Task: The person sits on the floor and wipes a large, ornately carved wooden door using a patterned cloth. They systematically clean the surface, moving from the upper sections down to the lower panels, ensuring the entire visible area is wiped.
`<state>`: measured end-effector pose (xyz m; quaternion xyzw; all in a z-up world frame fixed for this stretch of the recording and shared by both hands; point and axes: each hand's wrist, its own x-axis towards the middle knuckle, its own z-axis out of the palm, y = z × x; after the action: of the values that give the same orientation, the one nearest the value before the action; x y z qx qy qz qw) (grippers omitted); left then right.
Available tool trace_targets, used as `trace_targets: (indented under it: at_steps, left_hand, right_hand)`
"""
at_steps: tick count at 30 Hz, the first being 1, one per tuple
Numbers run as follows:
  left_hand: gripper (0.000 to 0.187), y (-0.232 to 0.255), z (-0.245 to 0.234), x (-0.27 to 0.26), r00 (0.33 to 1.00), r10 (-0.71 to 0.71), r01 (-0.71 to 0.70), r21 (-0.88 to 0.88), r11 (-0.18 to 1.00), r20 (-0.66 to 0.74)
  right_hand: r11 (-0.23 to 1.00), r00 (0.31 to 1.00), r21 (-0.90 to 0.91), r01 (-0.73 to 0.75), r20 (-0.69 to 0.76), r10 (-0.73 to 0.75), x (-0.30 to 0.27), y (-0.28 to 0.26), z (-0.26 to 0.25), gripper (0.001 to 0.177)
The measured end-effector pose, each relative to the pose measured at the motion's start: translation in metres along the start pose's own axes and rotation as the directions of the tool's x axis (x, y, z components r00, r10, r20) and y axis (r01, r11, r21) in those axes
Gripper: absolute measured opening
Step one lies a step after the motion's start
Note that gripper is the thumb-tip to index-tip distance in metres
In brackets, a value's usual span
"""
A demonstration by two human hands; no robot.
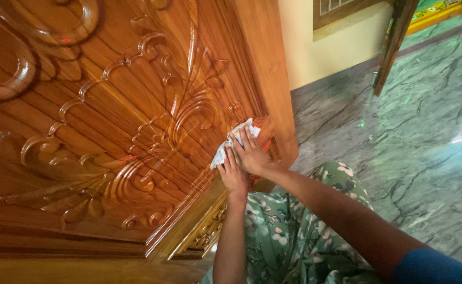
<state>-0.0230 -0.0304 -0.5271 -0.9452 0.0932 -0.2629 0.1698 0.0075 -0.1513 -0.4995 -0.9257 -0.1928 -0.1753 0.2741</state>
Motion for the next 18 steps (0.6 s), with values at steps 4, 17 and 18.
trace_targets:
  at_steps: [4, 17, 18]
  left_hand:
    - [0.069, 0.001, 0.008, -0.008, 1.000, 0.004, -0.004, 0.098, 0.995, -0.002]
    - [0.082, 0.029, 0.036, -0.095, 0.991, -0.080, 0.129, -0.578, 0.805, 0.109]
    - [0.082, 0.025, 0.035, -0.096, 0.993, -0.084, 0.120, -0.606, 0.786, 0.086]
  right_hand:
    - [0.999, 1.000, -0.052, 0.000, -0.011, 0.000, -0.006, 0.004, 0.017, 0.067]
    - [0.934, 1.000, 0.356, 0.014, 0.019, -0.022, -0.091, -0.001, 0.042, 0.102]
    - [0.891, 0.998, 0.454, 0.032, -0.061, -0.004, -0.100, 0.000, 0.048, 0.105]
